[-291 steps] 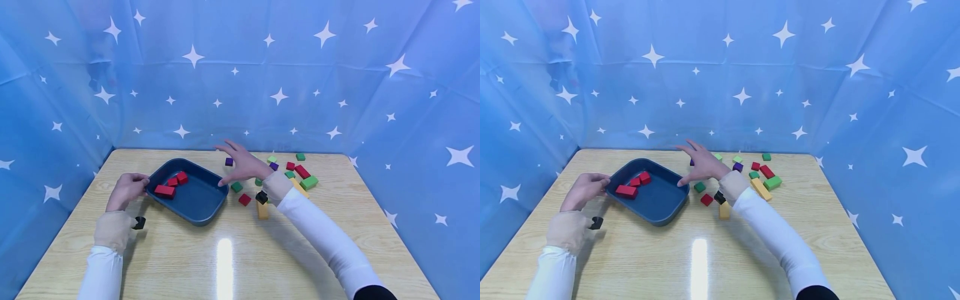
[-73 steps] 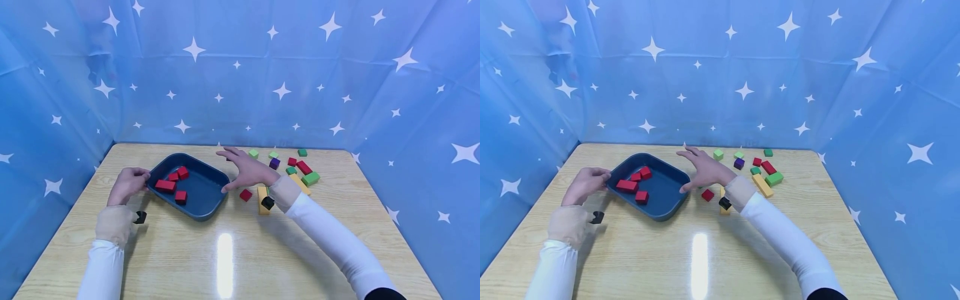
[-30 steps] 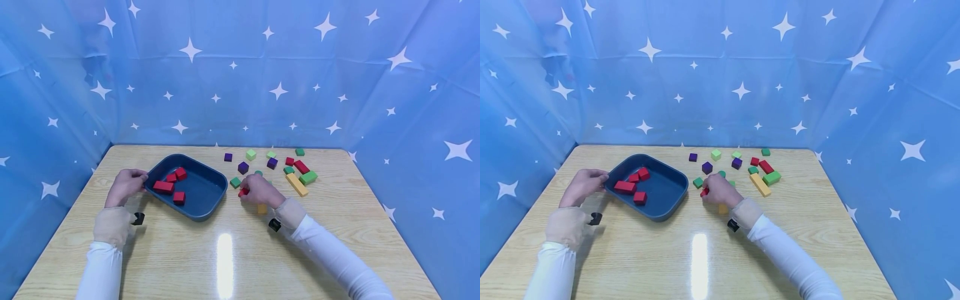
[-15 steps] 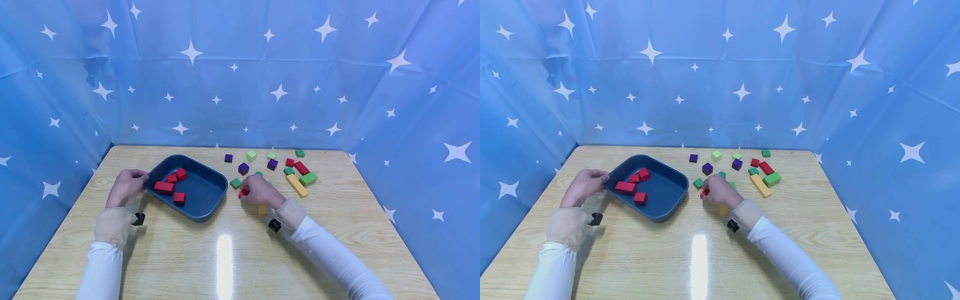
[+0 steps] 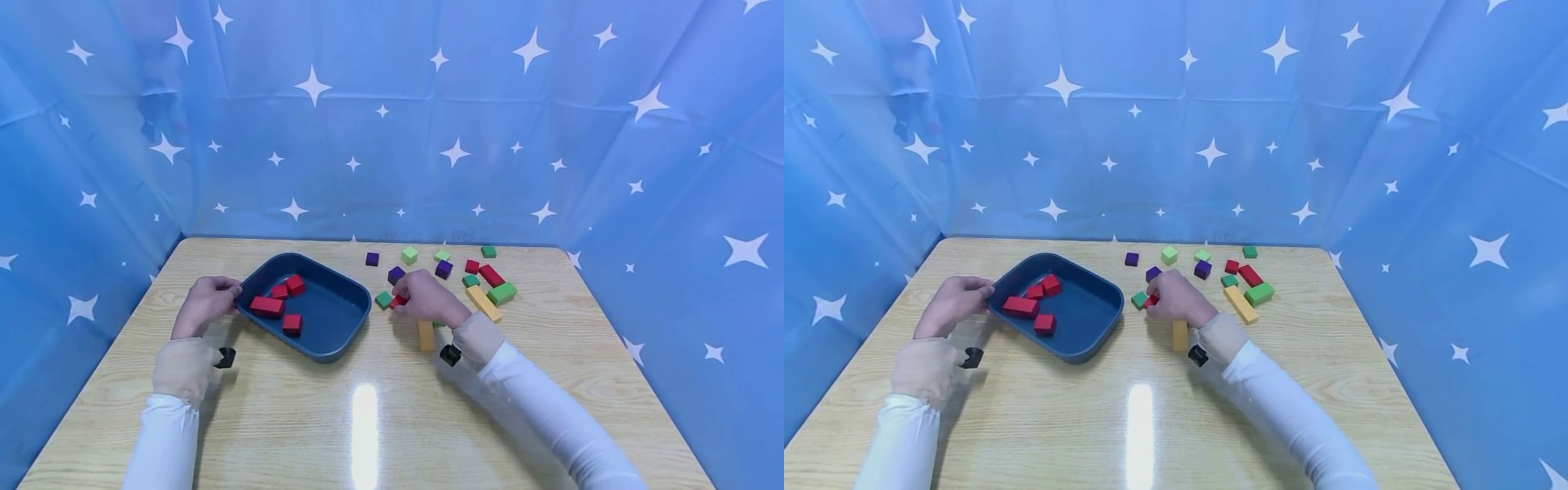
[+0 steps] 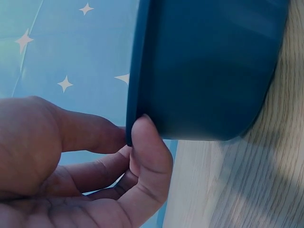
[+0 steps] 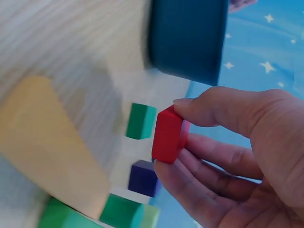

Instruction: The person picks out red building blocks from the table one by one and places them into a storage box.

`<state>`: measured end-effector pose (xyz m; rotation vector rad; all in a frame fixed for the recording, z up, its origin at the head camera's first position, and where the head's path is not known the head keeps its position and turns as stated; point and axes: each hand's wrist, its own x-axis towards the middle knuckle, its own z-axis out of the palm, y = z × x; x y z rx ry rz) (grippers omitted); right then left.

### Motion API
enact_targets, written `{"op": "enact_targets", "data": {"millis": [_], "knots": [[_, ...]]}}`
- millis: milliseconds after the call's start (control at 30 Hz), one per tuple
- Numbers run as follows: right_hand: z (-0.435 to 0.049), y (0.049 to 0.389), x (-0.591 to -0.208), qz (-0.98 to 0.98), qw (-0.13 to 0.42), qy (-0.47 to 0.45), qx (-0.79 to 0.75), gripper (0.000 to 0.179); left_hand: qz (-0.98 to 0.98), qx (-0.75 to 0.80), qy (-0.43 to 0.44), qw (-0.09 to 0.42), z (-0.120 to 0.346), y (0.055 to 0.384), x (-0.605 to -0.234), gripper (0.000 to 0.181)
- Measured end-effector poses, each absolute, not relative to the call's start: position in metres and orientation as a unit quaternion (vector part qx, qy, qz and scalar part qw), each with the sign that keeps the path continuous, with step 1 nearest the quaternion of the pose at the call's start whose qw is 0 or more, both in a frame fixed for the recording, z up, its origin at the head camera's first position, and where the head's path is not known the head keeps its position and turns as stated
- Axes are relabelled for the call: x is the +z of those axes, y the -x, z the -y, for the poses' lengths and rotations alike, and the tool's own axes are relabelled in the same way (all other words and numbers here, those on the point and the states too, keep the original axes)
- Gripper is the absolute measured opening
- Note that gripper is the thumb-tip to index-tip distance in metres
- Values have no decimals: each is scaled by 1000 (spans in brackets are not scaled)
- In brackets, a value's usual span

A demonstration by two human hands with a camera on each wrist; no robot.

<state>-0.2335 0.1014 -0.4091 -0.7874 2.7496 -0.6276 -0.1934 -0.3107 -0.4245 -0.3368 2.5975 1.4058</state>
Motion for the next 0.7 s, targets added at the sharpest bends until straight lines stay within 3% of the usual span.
{"op": "enact_targets", "data": {"millis": [200, 700], "knots": [[-96, 241, -394, -926, 101, 288, -222, 20, -870, 475, 107, 81, 312, 194, -424, 42], [-60, 247, -357, -923, 97, 301, -221, 25, -867, 480, 108, 81, 312, 193, -424, 42]]}}
